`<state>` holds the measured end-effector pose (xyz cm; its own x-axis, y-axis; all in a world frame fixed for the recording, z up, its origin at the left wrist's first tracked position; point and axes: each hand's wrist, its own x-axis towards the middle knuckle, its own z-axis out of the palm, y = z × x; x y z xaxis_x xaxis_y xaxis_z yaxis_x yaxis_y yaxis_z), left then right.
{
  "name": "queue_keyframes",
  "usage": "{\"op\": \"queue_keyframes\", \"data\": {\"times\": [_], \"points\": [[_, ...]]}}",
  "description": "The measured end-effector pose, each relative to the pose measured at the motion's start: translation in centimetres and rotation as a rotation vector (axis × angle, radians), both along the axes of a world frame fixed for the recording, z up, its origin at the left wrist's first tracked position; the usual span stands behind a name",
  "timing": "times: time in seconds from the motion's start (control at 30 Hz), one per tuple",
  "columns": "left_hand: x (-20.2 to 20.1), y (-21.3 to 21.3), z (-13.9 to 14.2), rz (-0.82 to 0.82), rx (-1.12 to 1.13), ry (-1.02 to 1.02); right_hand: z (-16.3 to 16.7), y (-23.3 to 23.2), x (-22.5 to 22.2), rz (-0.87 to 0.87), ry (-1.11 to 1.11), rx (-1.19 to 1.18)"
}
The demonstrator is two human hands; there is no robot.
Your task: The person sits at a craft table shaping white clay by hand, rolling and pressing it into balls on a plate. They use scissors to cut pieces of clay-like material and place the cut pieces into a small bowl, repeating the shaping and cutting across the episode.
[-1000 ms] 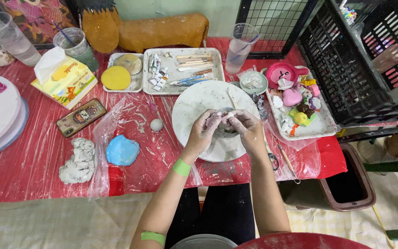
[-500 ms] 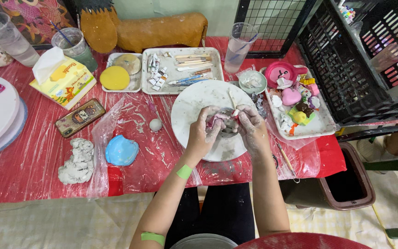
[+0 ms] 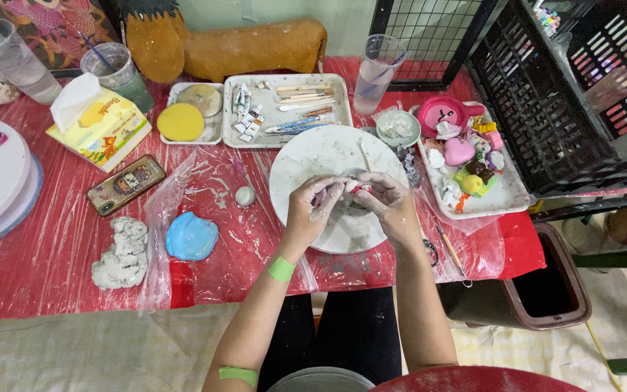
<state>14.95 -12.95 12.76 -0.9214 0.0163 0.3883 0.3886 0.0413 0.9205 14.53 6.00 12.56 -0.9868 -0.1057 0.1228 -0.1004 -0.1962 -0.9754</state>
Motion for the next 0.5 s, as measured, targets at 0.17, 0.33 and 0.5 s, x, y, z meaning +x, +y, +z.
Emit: {"op": "queue_keyframes", "data": {"times": [0.17,0.33,0.5], "points": [[0.6,0.0,1.2,0.019,0.008,0.087,-0.5,-1.0,-0.2,-0.078,0.071,0.075],[1.4,0.1,2.2,0.13,-0.102,0.168,-1.0,-1.6,0.1,-0.141,0.121,0.136],[1.6,0.8,1.7,0.238,-0.165,0.308,-0.3,-2.1,0.4,-0.145,0.114,0.16]]}}
